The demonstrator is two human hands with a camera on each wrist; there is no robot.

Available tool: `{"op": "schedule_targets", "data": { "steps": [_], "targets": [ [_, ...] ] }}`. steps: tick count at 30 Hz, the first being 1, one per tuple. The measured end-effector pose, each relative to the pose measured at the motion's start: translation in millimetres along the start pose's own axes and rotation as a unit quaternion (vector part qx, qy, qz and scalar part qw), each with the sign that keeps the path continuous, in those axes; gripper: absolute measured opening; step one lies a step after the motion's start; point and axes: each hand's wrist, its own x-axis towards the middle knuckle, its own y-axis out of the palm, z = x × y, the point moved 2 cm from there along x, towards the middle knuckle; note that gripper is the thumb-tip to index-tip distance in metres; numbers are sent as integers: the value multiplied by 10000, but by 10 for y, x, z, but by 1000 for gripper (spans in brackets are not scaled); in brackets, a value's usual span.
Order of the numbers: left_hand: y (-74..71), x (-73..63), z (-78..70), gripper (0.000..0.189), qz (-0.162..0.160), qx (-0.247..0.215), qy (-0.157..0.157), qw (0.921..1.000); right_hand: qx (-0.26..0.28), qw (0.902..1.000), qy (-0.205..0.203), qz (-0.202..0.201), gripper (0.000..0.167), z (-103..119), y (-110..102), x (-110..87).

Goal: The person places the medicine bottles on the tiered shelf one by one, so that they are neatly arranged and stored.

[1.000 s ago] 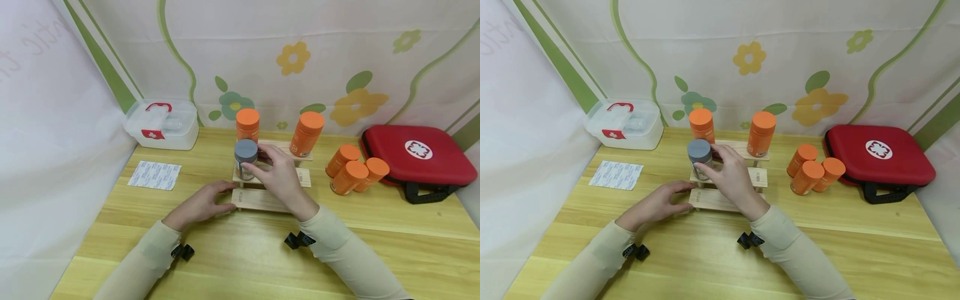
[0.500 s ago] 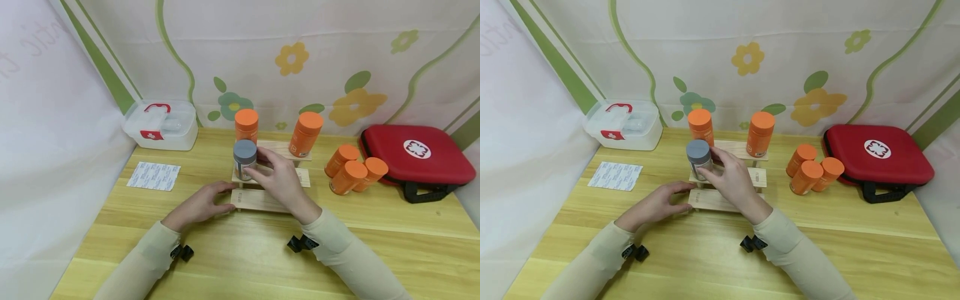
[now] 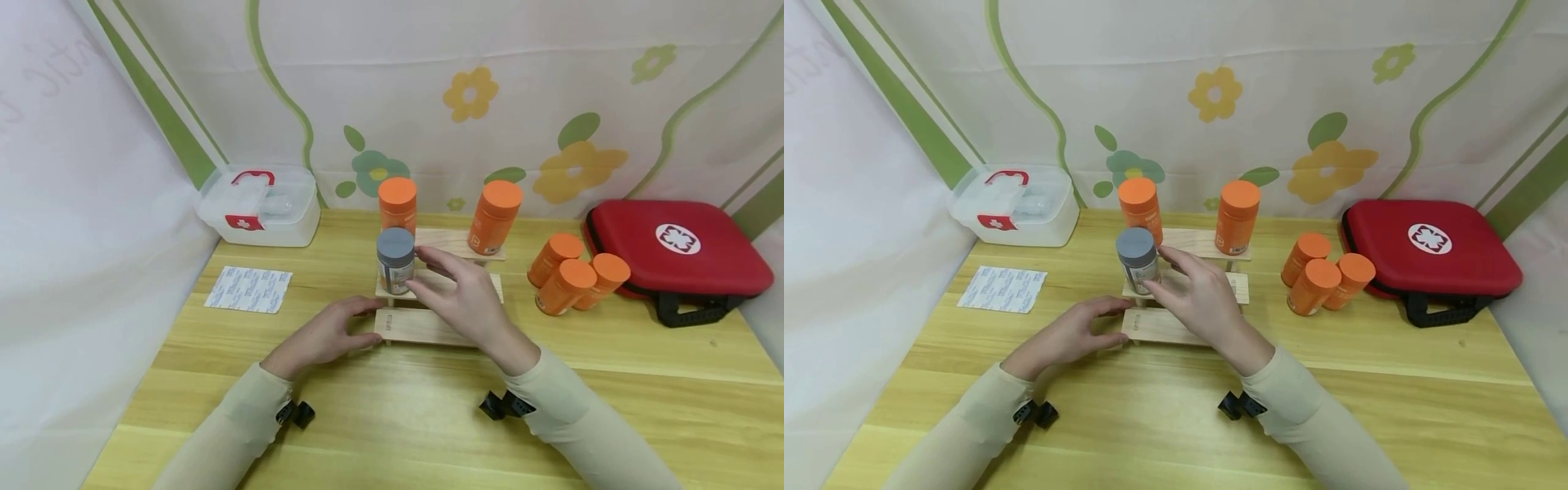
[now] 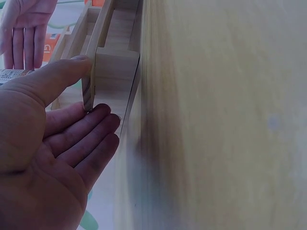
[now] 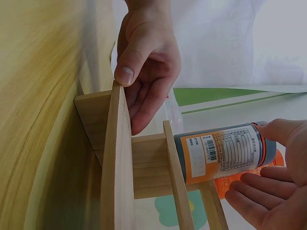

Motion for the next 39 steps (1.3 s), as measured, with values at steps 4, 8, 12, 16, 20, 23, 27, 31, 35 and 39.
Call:
{"op": "schedule_targets", "data": {
  "steps": [4,8,12,16,20,23,27,31,35,39],
  "targets": [
    [5,-1,10,61,-34,12,-34,10000,-20,9999,-76,-89,51,14,-52,-45],
    [11,-2,22,60,-18,-18,-71,10000,-43,9997,-190,-176,51,9,-105,-82],
    [9,6,25,61,-5,-44,-80,10000,13,9994,-286,-212,51,23,-171,-114],
    [8,9,26,61,-10,-22,-4,10000,61,9992,-318,-228,52,51,-242,-163],
    [12,7,24,60,-7,-6,76,10000,56,9986,-428,-294,53,64,-305,-212],
    [13,2,23,60,3,-1,92,10000,61,9980,-525,-333,53,64,-349,-240],
    [13,-6,26,60,25,-12,116,9999,3,9977,-559,-376,55,64,-408,-279],
    [11,-4,27,60,31,-30,128,9999,-150,9971,-603,-443,56,75,-479,-321],
    [10,0,26,60,39,-54,99,9999,-273,9964,-629,-490,58,69,-553,-371],
    [9,3,23,60,23,-45,91,9999,-326,9967,-555,-496,61,36,-614,-435]
  ]
}}
